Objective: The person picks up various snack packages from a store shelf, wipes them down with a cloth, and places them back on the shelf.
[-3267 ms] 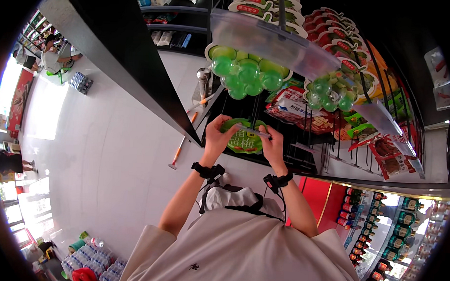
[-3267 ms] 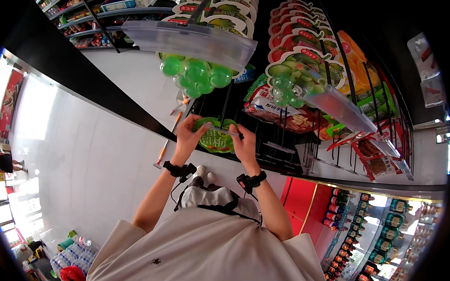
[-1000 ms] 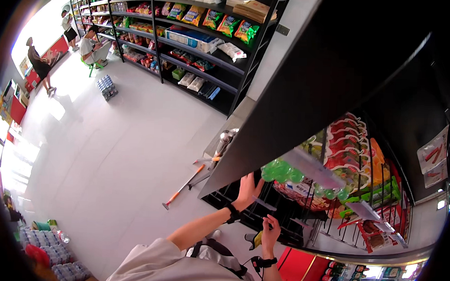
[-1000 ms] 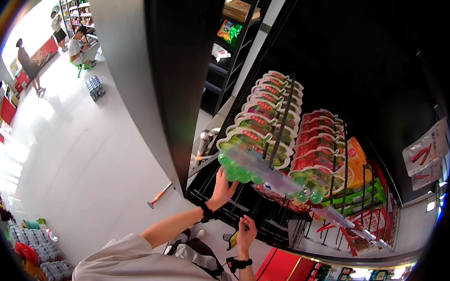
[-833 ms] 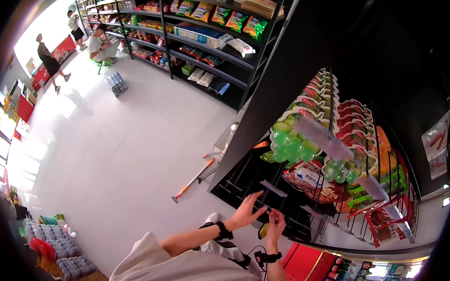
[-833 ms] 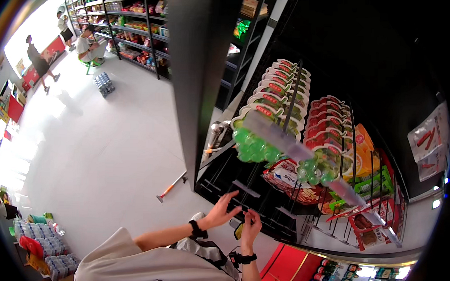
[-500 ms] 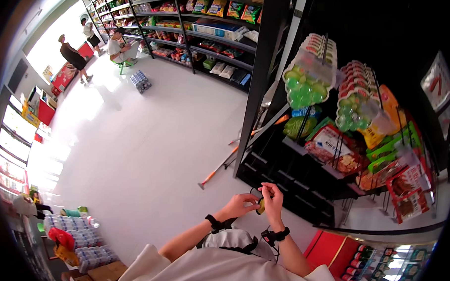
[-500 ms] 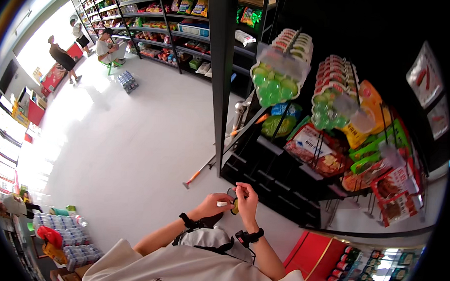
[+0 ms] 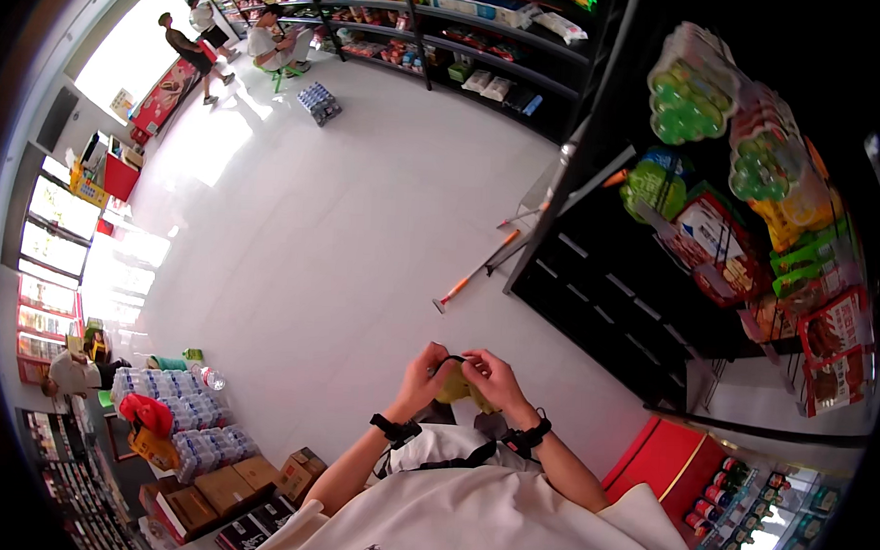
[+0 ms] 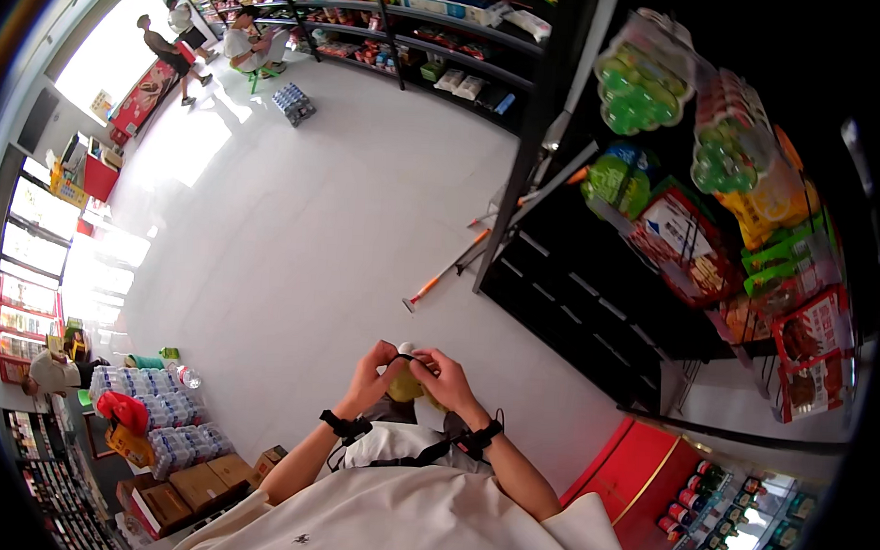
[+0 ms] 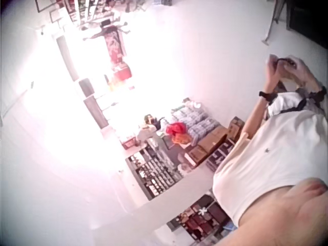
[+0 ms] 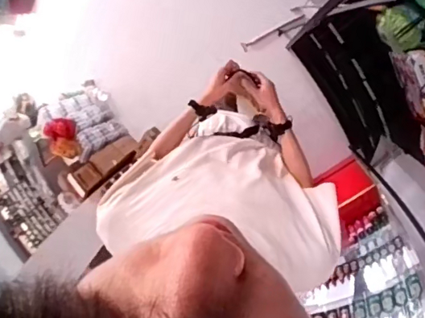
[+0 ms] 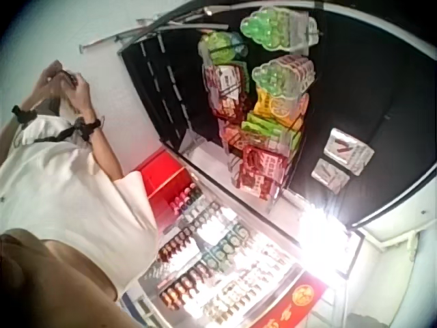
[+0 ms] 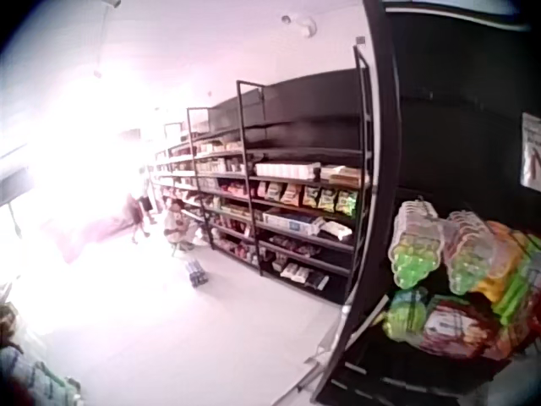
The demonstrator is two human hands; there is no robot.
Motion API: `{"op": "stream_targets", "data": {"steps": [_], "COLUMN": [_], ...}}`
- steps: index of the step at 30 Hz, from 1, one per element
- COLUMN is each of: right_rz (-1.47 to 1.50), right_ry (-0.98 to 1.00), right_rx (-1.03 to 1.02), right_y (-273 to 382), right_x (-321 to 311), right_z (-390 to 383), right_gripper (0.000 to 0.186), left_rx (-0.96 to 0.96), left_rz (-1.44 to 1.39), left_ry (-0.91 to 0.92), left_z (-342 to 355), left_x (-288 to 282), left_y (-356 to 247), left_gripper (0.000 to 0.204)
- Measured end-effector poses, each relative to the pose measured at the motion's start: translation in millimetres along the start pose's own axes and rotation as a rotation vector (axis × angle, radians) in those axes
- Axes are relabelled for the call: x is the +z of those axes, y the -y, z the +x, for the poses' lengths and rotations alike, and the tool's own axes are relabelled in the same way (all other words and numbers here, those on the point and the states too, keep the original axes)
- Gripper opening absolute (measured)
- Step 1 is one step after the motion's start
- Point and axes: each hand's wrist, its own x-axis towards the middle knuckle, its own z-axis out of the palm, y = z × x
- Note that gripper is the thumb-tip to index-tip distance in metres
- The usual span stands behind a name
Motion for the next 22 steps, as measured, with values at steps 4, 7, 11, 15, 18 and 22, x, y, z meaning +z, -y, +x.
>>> {"op": "stream_targets", "data": {"steps": [4,7,11,15,18,22], "right_rz": [-0.273,-0.362,-0.400,-0.415,-0.433,-0.402], "right_ry": [0.207,0.256,0.288,0.323,0.327,0.343], "right_rx": [-0.059,-0.081,-0.063,-0.150,-0.131,-0.027], "right_y": [13,19,46,68,86,110], "right_x": [39,78,142,203,236,255], "right_z": [41,92,171,253,304,370], "right_gripper": [0.035,0.032,0.028,0.031,0.033,0.034], "left_rx": [-0.023,0.026,0.007,-0.023,-0.014,-0.095], "left_rz": [0.065,0.036,0.115,0.188,0.171,0.140], "left_ry": [-0.052,-0.106,-0.098,-0.081,-0.058,-0.007], "left_z": [21,44,71,102,130,193], "left_x": [-54,-103,-193,-287,-349,-405], "left_y": [-12,-5,10,29,45,70], "left_gripper": [0.016,0.019,0.023,0.025,0.030,0.025]}}
